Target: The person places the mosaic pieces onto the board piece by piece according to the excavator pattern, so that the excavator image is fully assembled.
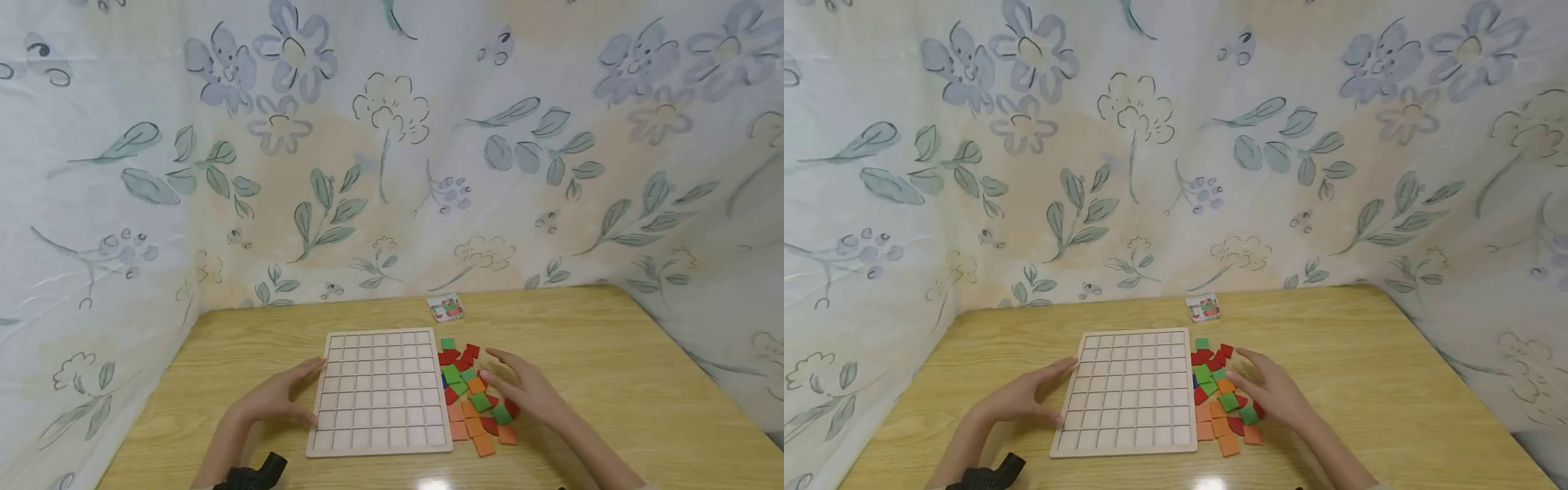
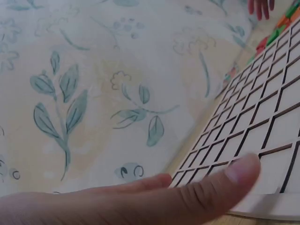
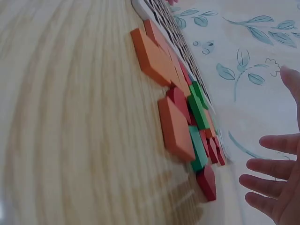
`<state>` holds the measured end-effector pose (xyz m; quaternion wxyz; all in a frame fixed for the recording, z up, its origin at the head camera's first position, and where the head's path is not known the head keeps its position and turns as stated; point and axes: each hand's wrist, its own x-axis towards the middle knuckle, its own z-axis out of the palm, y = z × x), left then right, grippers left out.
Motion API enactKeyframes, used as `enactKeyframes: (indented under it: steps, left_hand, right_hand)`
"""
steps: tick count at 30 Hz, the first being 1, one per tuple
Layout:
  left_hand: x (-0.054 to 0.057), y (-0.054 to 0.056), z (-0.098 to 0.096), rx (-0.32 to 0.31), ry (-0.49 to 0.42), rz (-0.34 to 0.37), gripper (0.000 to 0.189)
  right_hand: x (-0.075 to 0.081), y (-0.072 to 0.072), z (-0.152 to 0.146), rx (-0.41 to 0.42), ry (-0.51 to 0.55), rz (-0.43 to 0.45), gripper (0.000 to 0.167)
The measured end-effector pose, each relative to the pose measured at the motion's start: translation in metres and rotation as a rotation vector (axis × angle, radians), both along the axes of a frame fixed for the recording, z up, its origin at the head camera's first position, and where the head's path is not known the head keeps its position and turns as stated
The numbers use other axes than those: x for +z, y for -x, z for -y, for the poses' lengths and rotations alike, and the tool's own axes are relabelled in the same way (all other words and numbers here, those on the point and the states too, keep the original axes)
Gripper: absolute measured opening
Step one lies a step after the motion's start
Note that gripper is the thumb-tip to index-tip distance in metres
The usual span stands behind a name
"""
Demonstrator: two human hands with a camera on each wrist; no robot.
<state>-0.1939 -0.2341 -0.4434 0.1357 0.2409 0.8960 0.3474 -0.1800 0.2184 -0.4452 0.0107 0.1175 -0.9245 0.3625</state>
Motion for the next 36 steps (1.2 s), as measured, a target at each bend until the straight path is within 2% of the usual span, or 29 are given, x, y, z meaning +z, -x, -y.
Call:
enactKeyframes:
  steps: [3, 10, 17, 22, 28, 33, 36]
  left_hand:
    - [0.001, 0.002, 0.000, -0.012, 0.029, -0.006, 0.103]
    - [0.003, 0.010, -0.002, 0.003, 0.088, 0.020, 0.109]
    - [0.005, 0.008, -0.001, 0.030, 0.123, 0.070, 0.115]
    - [0.004, 0.006, 0.000, 0.018, 0.113, 0.052, 0.115]
    - [0.001, 0.009, 0.001, 0.009, 0.100, 0.056, 0.115]
    - [-0.001, 0.012, 0.001, -0.008, 0.087, 0.066, 0.115]
    - [-0.001, 0.013, 0.000, -0.016, 0.079, 0.070, 0.116]
  right_hand:
    - [0.000, 0.000, -0.005, 0.003, 0.008, 0.006, 0.060]
    - [0.002, 0.003, -0.012, 0.005, 0.027, 0.007, 0.056]
    - [0.004, 0.008, -0.010, -0.011, 0.043, 0.011, 0.051]
    - [-0.001, 0.023, -0.009, -0.017, 0.122, -0.032, 0.046]
    - [-0.005, 0.045, -0.006, -0.004, 0.191, -0.008, 0.039]
    - [-0.011, 0.063, -0.001, 0.089, 0.170, -0.037, 0.031]
    - [-0.014, 0.072, 0.002, 0.123, 0.130, -0.024, 0.032]
